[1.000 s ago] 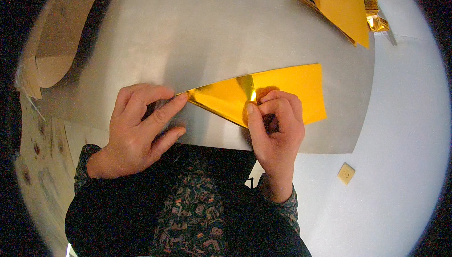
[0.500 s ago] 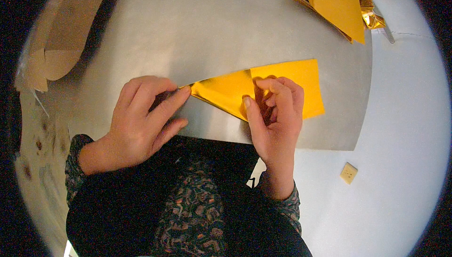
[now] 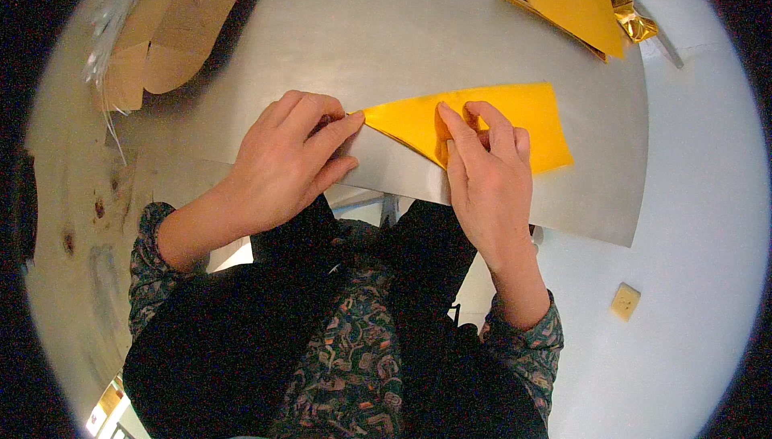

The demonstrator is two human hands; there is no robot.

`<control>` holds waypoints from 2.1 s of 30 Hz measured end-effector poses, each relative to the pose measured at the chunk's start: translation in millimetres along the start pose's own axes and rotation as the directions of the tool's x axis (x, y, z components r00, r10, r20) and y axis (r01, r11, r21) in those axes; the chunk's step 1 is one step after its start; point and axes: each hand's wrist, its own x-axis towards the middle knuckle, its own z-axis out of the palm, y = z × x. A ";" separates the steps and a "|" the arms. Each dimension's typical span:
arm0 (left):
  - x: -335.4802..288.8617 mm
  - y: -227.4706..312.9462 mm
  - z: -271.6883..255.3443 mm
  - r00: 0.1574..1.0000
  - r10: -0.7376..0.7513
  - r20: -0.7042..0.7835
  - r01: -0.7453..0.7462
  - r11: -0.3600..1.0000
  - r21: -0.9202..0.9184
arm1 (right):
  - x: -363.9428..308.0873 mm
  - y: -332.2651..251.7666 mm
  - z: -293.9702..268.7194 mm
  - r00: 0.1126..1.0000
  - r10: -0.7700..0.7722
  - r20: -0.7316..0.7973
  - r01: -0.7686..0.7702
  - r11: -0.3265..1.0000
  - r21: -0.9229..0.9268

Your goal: The person folds a yellow sheet of paper by hand into a small origami shape on a table. They complete one unit and place it with others, then begin folding a second sheet.

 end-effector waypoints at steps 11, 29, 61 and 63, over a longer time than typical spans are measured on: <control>9.1 13.7 3.9 0.998 0.046 -0.048 -0.039 0.991 0.130 | 0.0 5.9 8.5 0.999 -0.034 -0.032 0.032 0.998 -0.044; 3.1 35.0 29.7 0.997 0.072 0.032 -0.077 0.982 0.174 | -1.8 7.0 12.5 1.000 0.017 -0.016 -0.018 0.998 -0.065; 16.3 6.4 26.8 0.973 0.227 0.036 -0.229 0.971 0.064 | -9.5 -6.0 -11.0 0.976 -0.184 -0.118 0.178 0.982 -0.057; 16.1 6.5 26.6 0.976 0.204 0.071 -0.208 0.977 0.051 | -10.6 -15.2 -10.1 0.963 -0.265 -0.043 0.265 0.964 -0.005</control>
